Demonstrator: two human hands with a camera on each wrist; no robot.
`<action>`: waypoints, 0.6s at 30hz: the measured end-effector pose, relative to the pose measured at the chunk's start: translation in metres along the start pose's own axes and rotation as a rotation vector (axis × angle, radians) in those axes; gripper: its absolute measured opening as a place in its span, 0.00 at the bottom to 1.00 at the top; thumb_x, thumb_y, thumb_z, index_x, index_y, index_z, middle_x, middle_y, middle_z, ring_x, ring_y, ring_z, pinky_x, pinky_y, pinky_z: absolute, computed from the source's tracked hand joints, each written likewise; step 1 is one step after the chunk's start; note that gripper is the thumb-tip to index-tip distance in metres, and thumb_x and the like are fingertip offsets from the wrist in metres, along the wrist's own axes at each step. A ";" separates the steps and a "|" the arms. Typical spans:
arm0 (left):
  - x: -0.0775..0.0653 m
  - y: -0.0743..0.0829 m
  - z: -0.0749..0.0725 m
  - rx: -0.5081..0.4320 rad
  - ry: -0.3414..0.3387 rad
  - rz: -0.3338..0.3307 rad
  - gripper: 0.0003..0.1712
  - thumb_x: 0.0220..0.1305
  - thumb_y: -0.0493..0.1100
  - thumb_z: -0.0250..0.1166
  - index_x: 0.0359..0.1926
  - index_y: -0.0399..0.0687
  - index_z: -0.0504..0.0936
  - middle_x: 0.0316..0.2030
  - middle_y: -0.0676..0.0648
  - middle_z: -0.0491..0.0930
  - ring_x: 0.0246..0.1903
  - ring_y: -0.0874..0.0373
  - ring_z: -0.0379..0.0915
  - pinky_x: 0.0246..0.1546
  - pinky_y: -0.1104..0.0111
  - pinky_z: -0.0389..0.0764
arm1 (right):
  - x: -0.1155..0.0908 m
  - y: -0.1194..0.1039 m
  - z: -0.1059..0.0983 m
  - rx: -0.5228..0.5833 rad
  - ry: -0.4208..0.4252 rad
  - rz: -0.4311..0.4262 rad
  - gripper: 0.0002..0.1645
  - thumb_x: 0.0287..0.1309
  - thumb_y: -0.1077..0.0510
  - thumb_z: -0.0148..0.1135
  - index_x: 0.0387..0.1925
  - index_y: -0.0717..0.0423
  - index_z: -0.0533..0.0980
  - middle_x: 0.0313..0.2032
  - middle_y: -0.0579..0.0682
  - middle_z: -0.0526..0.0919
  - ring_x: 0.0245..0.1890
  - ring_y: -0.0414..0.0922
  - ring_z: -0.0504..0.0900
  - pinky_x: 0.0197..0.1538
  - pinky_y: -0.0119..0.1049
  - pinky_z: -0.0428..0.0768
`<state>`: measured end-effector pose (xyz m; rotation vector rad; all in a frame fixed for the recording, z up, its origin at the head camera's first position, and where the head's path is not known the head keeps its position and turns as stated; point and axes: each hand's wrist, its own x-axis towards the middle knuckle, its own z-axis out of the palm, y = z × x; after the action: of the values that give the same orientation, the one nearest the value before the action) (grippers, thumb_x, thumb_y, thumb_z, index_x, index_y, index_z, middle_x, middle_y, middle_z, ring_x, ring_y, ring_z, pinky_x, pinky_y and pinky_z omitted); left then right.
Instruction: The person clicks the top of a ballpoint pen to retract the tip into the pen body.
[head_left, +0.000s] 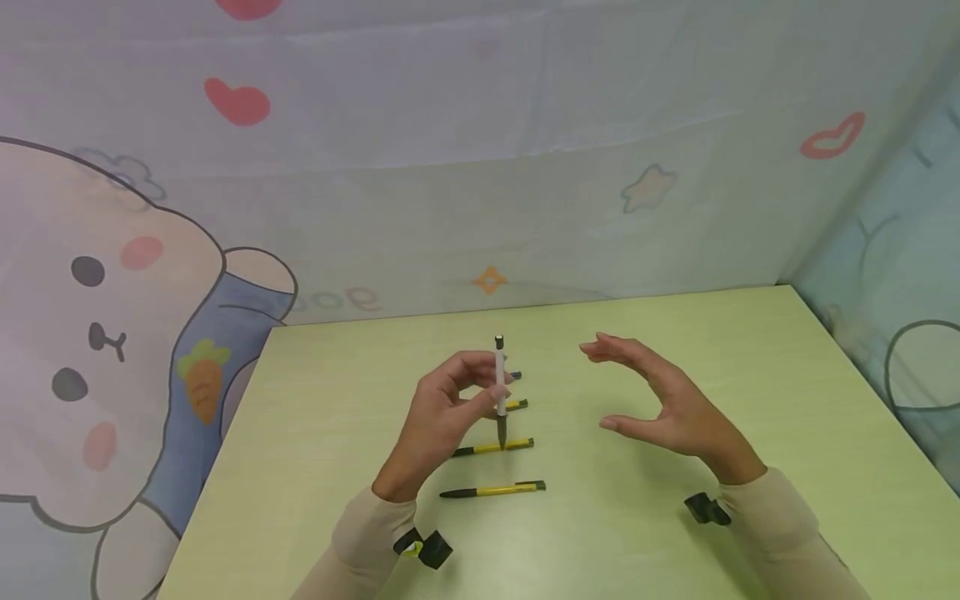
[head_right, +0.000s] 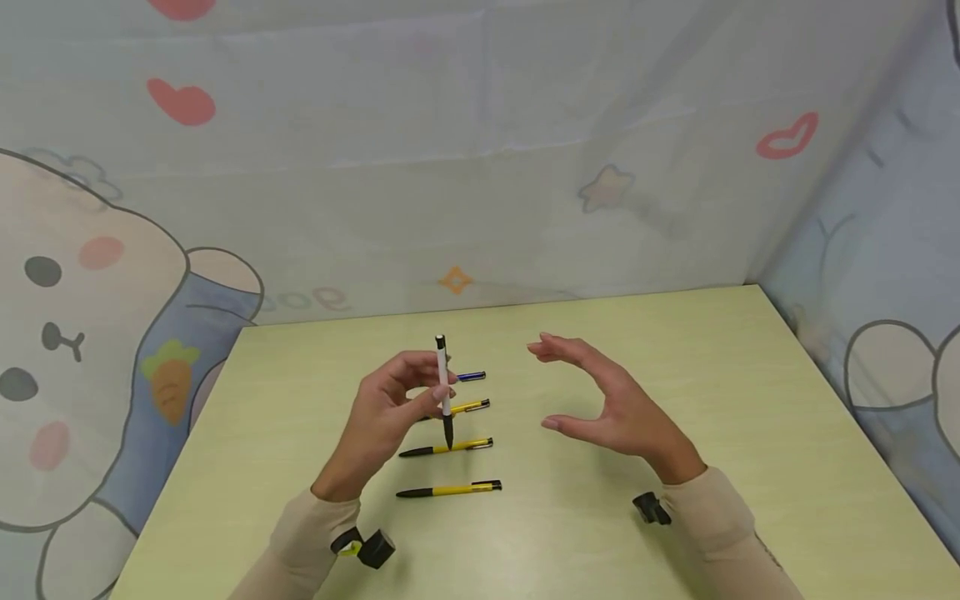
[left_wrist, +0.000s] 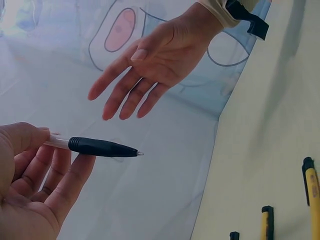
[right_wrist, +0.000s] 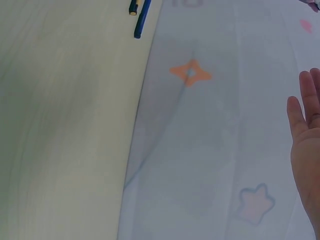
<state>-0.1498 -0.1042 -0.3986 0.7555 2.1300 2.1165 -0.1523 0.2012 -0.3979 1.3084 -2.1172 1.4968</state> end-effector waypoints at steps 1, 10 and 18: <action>0.000 0.000 0.001 0.004 -0.001 0.000 0.17 0.69 0.36 0.67 0.57 0.47 0.80 0.45 0.42 0.82 0.44 0.50 0.80 0.38 0.54 0.88 | 0.001 -0.001 0.000 -0.007 0.001 0.002 0.56 0.39 0.80 0.74 0.72 0.73 0.59 0.63 0.69 0.73 0.64 0.52 0.74 0.71 0.34 0.66; 0.001 -0.004 0.006 -0.007 -0.025 0.036 0.17 0.69 0.32 0.65 0.57 0.43 0.79 0.44 0.36 0.79 0.42 0.53 0.80 0.37 0.54 0.88 | 0.004 0.011 0.006 -0.046 -0.011 0.008 0.58 0.40 0.74 0.78 0.73 0.68 0.60 0.66 0.62 0.73 0.64 0.54 0.73 0.71 0.35 0.66; 0.003 -0.005 0.011 -0.022 -0.041 0.015 0.17 0.69 0.33 0.65 0.57 0.44 0.79 0.44 0.38 0.79 0.43 0.40 0.79 0.38 0.54 0.88 | 0.005 0.027 0.007 -0.069 -0.036 -0.028 0.59 0.43 0.67 0.81 0.74 0.67 0.58 0.68 0.57 0.71 0.64 0.54 0.72 0.71 0.35 0.66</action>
<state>-0.1501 -0.0923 -0.4028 0.8084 2.0839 2.1085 -0.1736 0.1943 -0.4151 1.3443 -2.1430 1.3863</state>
